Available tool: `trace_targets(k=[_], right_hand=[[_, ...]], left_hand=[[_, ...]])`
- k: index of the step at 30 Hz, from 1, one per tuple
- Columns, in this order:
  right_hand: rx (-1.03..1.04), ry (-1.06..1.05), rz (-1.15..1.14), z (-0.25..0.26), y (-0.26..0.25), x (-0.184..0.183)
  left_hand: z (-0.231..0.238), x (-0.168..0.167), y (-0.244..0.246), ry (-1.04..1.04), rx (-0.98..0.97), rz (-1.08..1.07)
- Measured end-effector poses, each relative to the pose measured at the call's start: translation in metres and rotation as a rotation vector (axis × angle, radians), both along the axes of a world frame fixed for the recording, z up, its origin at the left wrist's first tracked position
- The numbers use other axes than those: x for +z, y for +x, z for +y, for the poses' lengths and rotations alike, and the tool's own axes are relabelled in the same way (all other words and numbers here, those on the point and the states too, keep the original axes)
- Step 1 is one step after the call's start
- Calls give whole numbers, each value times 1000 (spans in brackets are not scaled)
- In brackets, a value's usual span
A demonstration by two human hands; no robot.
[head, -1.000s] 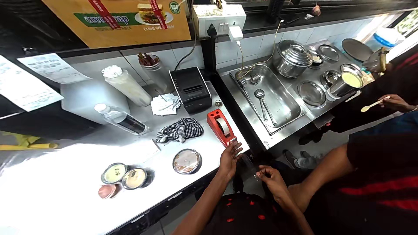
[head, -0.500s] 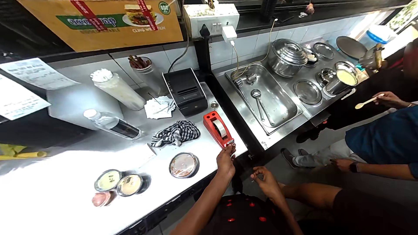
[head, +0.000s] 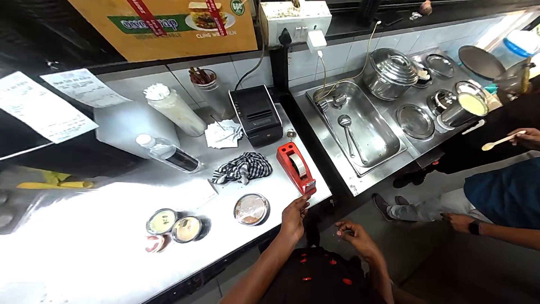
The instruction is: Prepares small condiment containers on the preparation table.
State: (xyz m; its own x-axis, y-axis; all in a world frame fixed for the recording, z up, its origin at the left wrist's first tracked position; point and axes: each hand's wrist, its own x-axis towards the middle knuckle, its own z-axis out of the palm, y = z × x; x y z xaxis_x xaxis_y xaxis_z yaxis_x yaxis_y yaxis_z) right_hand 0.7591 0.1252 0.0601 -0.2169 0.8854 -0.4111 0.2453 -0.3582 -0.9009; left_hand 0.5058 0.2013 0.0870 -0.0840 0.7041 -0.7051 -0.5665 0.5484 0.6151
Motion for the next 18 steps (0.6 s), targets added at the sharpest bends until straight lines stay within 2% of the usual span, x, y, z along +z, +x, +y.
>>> trace_targets(k=[4,8,11,15,18], right_hand=[[127,0,21,21,-24,5],[294,6,71,50,-83,6],[308,-7,99,70,-139,14],[319,-32,66,82,-195,20],[327,-78,42,84,-218,21]], left_hand=[[-17,16,-36,109,33,96],[-27,25,-82,307,155,402],[-25,23,-122,392,260,602],[-2,9,-172,377,348,705],[15,-1,-193,345,316,703]])
